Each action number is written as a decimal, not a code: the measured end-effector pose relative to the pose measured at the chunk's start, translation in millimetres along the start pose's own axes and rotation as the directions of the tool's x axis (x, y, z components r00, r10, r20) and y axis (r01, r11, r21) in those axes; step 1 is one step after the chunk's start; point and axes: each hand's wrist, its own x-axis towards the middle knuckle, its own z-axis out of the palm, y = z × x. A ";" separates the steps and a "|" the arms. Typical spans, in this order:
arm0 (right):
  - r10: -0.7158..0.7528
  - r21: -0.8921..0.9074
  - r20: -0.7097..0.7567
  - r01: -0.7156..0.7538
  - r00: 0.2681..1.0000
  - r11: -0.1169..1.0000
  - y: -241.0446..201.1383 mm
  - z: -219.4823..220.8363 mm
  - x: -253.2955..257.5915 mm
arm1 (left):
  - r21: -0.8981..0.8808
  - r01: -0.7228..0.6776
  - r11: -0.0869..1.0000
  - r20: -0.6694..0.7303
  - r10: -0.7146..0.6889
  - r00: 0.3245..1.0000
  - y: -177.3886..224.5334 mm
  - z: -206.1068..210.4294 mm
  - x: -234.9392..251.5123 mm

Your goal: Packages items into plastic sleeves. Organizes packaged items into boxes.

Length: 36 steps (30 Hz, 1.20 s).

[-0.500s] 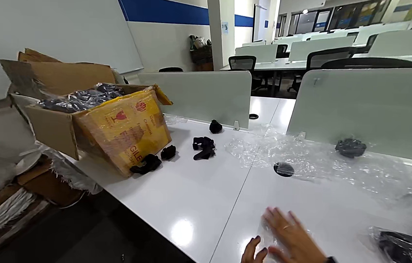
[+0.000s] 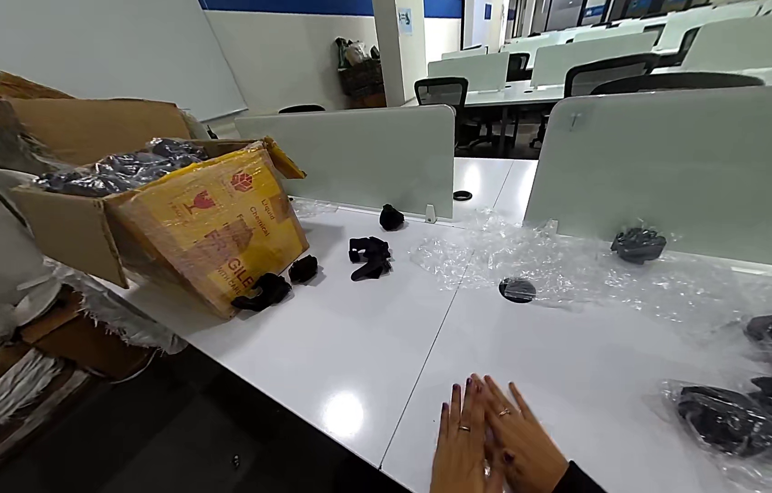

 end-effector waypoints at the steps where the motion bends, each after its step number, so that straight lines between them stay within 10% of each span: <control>1: 0.018 -0.032 -0.049 -0.019 0.999 0.999 8.3 -1.9 -2.6 | 0.109 0.013 0.994 0.104 -0.024 0.994 -9.4 7.5 -3.8; 9: 0.204 0.020 -0.376 -0.212 0.904 0.977 42.5 -26.7 -64.4 | 0.198 -0.062 0.978 0.242 0.012 0.970 -23.2 4.2 -1.7; 13: 0.145 0.010 -0.335 -0.150 0.931 0.989 25.8 -29.9 -83.3 | 0.139 -0.093 0.986 0.293 0.048 0.955 -31.9 -6.0 4.4; 18: 0.013 -0.019 -0.321 -0.020 0.947 1.000 12.7 -23.3 -78.2 | -0.136 -0.138 0.981 -0.070 0.129 0.989 -14.1 -0.3 6.2; 36: -0.076 -0.077 -0.281 0.056 0.957 0.995 12.0 -12.1 -74.9 | -0.430 0.015 0.903 0.105 0.034 0.994 -17.1 5.4 5.8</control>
